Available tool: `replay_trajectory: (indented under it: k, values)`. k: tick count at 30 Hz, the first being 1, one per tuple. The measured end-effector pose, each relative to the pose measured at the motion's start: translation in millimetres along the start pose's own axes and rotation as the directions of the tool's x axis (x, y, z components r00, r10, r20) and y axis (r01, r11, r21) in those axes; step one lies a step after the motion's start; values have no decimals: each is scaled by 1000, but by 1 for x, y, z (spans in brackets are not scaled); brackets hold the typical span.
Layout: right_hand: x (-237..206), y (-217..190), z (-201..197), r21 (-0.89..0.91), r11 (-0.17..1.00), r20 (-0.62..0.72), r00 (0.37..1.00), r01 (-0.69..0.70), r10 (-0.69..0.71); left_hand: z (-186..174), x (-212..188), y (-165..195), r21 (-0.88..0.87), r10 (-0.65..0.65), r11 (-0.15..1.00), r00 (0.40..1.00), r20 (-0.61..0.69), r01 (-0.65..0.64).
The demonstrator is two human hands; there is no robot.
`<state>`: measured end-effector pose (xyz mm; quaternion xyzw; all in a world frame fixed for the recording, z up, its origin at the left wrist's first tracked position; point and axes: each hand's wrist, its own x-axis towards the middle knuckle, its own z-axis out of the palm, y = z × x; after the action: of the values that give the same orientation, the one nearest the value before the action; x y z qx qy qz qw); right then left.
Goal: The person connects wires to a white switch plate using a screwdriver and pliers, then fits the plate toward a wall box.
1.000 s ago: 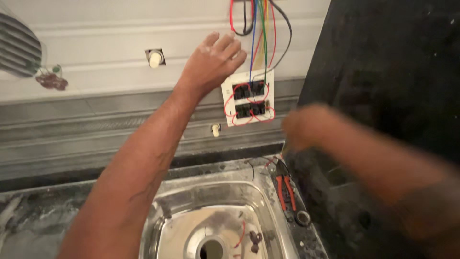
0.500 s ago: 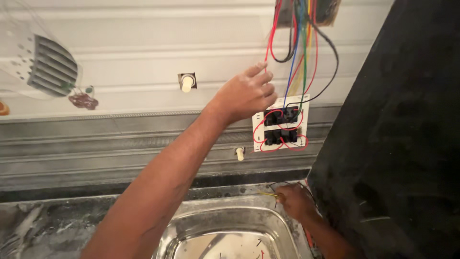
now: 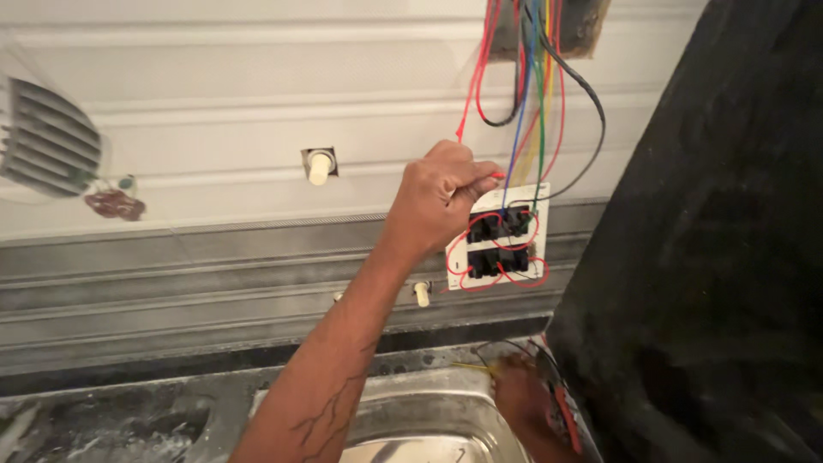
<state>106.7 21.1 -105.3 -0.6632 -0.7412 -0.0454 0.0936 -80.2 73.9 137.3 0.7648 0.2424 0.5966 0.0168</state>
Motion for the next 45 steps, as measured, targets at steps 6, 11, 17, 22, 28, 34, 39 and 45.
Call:
replay_trajectory:
  k: [6, 11, 17, 22, 28, 34, 39, 45]
  values:
    - [-43, 27, -7, -50, 903, 101, 897, -427, 430, 11, -2, -2, 14, 35, 999, 999, -30, -35]
    - [-40, 38, -13, -66, 843, 374, 770, -533, 517, 11, 0, 11, 29, -22, 999, 999, -33, 23]
    - [-36, 47, -11, -76, 907, 282, 864, -414, 418, 0, 10, 23, 122, 9, 992, 1000, 16, -11]
    - [-29, 61, -17, 784, 167, 497, 766, -598, 408, -8, 16, 27, 176, 93, 979, 993, 75, -105]
    - [-30, 46, -59, 773, -454, 458, 885, -443, -85, -2, 23, 27, 228, 145, 959, 982, 117, -169]
    - [-18, 15, -147, 958, -145, 228, 965, -247, -132, 5, 33, 33, 356, 115, 921, 983, 145, -160]
    - [5, -3, -193, 988, -59, 145, 989, -143, 19, -1, 49, 40, 225, -122, 972, 968, 221, 71]
    - [18, -10, -205, 995, 86, -61, 997, 58, 40, -2, 57, 46, 216, -172, 969, 952, 253, 117]
